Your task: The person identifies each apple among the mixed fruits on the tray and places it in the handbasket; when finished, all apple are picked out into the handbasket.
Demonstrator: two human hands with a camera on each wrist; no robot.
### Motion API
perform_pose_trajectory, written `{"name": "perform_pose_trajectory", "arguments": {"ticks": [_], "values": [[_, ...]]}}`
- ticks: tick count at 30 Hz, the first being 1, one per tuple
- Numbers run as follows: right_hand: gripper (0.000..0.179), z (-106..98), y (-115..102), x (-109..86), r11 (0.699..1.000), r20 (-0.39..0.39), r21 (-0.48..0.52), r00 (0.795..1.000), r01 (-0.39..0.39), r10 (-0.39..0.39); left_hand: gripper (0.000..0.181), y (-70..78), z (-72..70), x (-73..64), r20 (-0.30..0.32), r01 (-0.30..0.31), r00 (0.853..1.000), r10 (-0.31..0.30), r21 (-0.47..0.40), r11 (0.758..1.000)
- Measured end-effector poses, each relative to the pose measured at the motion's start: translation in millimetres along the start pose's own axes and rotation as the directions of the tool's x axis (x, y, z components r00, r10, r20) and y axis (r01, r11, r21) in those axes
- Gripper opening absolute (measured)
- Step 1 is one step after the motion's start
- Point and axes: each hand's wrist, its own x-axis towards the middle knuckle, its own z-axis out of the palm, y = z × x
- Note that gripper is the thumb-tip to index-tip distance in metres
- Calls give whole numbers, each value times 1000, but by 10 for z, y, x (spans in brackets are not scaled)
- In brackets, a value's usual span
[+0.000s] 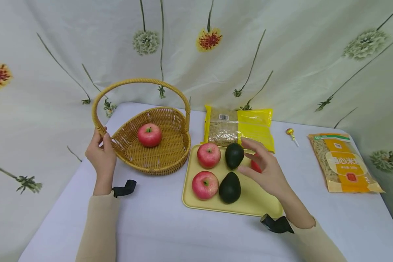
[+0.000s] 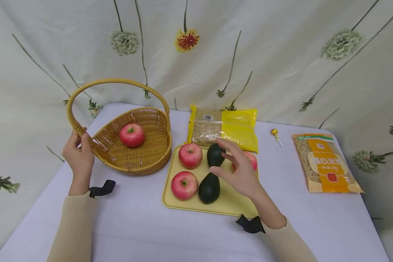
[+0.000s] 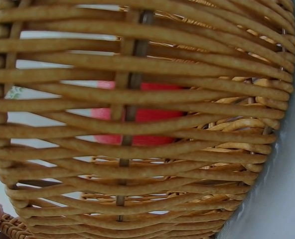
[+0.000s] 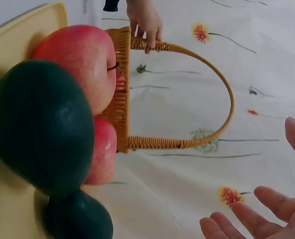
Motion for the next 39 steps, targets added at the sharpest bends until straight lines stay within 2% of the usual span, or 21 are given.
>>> {"name": "perform_pose_trajectory", "arguments": {"ticks": [7, 15, 21, 27, 32, 39], "values": [[74, -304, 85, -172, 998, -133, -49, 990, 28, -34, 32, -8, -2, 6, -4, -2, 1000, 2, -2, 1000], [81, -578, 241, -350, 993, -216, -108, 974, 40, -63, 32, -5, 14, -4, -3, -2, 1000, 2, 3, 1000], [81, -677, 352, -387, 988, -295, -132, 955, -74, 33, 32, 0, 10, -4, -5, -2, 1000, 2, -3, 1000], [81, -702, 454, -366, 978, -335, -128, 935, -163, 112, 31, -6, 2, -4, -18, -6, 1000, 6, -14, 1000], [84, -690, 518, -368, 970, -344, -123, 926, -211, 158, 31, -14, -1, -6, -20, -1, 1000, 1, -11, 1000], [86, -669, 600, -379, 960, -316, -106, 924, -260, 216, 32, 4, 0, -5, -12, 11, 1000, -12, -17, 1000]]}}
